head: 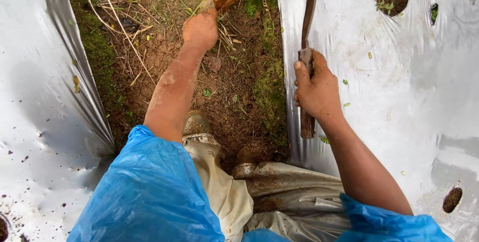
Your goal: The person uses a sickle to cut weeds growing between rows of plastic mulch and then pulls them out by hand. They also remove a small plant from a hole in the mulch and continue clearing the area of unwanted vegetation.
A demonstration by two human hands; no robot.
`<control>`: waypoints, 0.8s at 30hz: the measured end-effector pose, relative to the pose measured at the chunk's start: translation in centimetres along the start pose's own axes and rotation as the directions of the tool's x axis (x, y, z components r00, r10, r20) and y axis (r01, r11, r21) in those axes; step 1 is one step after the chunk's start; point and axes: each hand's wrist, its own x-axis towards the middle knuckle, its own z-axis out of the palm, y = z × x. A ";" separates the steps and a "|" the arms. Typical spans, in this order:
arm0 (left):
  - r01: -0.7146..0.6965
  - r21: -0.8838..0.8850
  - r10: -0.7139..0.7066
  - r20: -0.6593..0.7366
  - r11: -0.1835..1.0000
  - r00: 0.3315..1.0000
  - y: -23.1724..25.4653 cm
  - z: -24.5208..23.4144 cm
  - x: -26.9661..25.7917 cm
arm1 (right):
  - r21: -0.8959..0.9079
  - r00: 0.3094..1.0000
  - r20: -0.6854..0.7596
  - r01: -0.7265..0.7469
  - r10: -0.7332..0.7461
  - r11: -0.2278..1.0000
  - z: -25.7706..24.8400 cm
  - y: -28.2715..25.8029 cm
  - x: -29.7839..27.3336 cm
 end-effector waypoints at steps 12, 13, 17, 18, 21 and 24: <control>-0.120 -0.073 0.100 -0.226 0.990 0.969 -1.2 1.5 -0.1 | 0.008 0.996 0.025 -0.086 0.086 0.996 14.0 5.4 4.4; -0.118 -0.071 0.099 -0.229 0.991 0.968 -1.5 2.0 0.2 | 0.010 0.996 0.025 -0.082 0.082 0.997 13.8 5.5 4.6; -0.161 -0.194 0.101 -0.286 0.968 0.953 -2.5 3.9 1.6 | 0.018 0.960 -0.269 0.088 -0.079 0.996 14.3 6.1 5.6; -0.184 -0.219 0.107 -0.322 0.958 0.941 -2.7 4.4 1.8 | 0.035 0.894 -0.417 0.193 -0.162 0.980 14.7 6.4 5.7; -0.128 -0.175 0.071 -0.299 0.976 0.952 -2.9 3.9 1.2 | 0.133 0.942 -0.285 0.221 -0.176 0.966 16.9 6.8 7.4; -0.149 -0.123 0.104 -0.314 0.981 0.944 -3.1 4.1 1.5 | 0.052 0.990 -0.042 -0.130 0.132 0.990 17.0 6.6 6.5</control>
